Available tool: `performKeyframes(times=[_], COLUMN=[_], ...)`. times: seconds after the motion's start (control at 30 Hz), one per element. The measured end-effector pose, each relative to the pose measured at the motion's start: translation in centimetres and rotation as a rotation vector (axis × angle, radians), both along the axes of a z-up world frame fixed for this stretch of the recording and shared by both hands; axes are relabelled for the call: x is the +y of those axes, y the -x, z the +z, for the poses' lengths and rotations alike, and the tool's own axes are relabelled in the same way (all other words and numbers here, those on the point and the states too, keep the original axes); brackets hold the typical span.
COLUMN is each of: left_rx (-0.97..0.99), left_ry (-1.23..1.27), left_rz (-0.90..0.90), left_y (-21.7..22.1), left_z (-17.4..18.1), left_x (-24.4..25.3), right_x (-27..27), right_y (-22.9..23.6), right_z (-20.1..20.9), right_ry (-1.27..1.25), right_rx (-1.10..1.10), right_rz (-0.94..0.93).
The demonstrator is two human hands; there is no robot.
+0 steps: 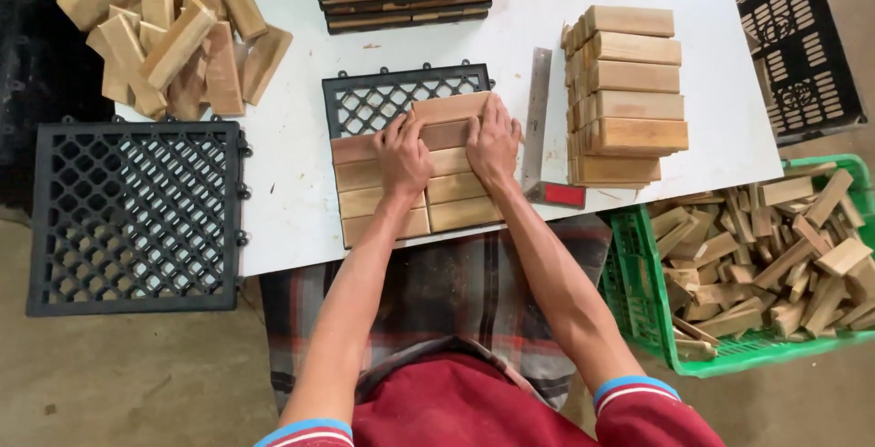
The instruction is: The person arranges small rectangular wooden blocks into a black plastic grid frame on a white table. They use a metal ruler to align the blocks, then stack the completed grid on top of other finished grids. The person repeats the process with a second grid frame.
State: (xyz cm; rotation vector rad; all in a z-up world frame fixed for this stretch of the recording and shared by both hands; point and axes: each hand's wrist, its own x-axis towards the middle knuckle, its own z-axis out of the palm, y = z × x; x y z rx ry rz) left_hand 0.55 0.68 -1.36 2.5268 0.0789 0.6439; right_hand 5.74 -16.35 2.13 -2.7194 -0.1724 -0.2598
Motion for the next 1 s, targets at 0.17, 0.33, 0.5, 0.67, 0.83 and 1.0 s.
performKeyframes(times=[0.17, 0.33, 0.5, 0.67, 0.83, 1.0], left_rx=[0.029, 0.055, 0.031, -0.047, -0.104, -0.097], left_ry=[0.009, -0.006, -0.022, -0.033, 0.027, 0.066], left_rz=[-0.035, -0.045, -0.041, -0.011, 0.001, 0.051], left_y=[0.3, 0.4, 0.9, 0.5, 0.0, 0.7], left_z=[-0.2, 0.3, 1.7, 0.6, -0.7, 0.3], left_x=[0.3, 0.6, -0.2, -0.3, 0.2, 0.0], right_x=[-1.1, -1.6, -3.6, -10.2, -12.0, -8.1], right_y=[-0.1, 0.3, 2.6, 6.4, 10.7, 15.7], right_z=[-0.9, -0.2, 1.6, 0.8, -0.7, 2.0], right_ry=[-0.111, -0.064, 0.033, -0.061, -0.144, -0.15], right_rx=[-0.06, -0.012, -0.072, -0.169, -0.177, -0.004], right_rz=[-0.038, 0.001, 0.091, 0.148, 0.099, 0.234])
